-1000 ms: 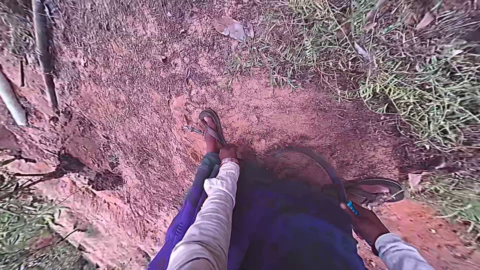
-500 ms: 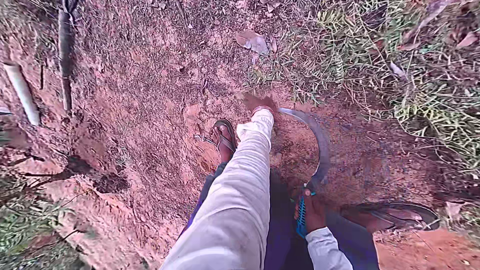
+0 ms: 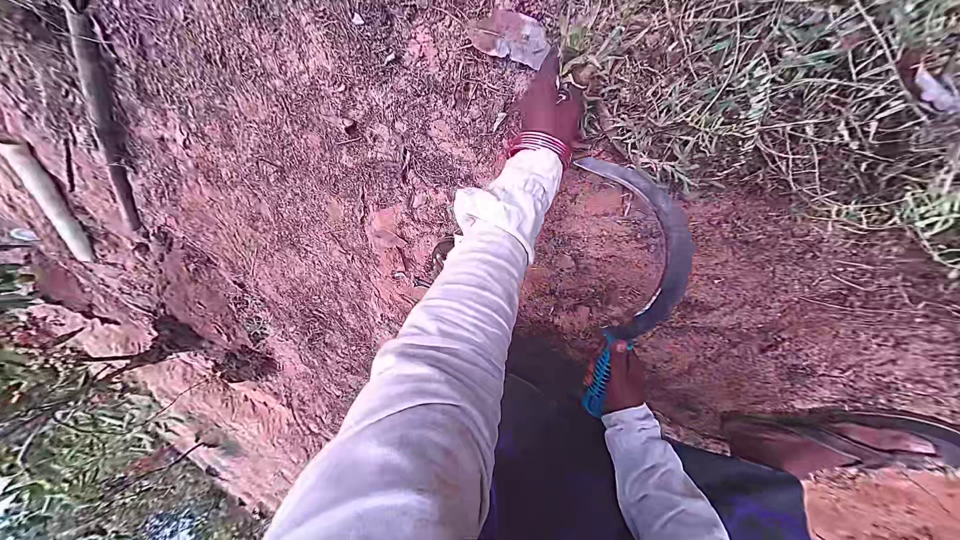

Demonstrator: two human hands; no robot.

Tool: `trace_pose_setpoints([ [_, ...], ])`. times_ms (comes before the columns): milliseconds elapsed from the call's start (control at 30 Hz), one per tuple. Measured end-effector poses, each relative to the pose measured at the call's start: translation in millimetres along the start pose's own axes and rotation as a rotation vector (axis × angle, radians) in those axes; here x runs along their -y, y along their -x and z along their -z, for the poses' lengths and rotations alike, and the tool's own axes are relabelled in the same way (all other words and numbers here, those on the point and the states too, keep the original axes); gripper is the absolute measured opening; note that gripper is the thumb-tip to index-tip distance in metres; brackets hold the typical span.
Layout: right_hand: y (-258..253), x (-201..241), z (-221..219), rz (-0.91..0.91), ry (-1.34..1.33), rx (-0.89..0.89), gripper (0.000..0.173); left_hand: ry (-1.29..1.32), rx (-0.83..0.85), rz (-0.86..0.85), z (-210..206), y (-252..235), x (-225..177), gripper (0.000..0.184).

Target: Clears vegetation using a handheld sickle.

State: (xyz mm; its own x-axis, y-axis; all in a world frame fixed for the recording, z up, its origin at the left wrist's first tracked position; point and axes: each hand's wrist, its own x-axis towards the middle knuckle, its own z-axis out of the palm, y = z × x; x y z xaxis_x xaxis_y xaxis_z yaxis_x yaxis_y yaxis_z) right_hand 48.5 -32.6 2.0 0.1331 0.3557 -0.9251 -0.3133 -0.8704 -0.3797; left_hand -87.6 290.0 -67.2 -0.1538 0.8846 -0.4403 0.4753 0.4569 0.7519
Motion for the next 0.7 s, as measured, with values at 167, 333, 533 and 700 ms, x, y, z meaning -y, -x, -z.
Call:
trace_pose_setpoints([
  [167, 17, -8, 30, 0.029, -0.01, -0.085, 0.033, 0.008, -0.012, 0.1, 1, 23, 14, 0.075],
  [333, 27, -30, 56, 0.129, -0.126, -0.15, 0.041, -0.571, 0.187, 0.443, -10, 49, 32, 0.085],
  [533, 11, -24, 52, 0.041, -0.201, -0.204, 0.041, -0.897, 0.13, 0.162, -97, 31, -11, 0.13],
  [700, 13, -31, 51, 0.019, -0.36, -0.142, 0.036, -0.859, 0.147, 0.02, -95, 12, -20, 0.103],
])
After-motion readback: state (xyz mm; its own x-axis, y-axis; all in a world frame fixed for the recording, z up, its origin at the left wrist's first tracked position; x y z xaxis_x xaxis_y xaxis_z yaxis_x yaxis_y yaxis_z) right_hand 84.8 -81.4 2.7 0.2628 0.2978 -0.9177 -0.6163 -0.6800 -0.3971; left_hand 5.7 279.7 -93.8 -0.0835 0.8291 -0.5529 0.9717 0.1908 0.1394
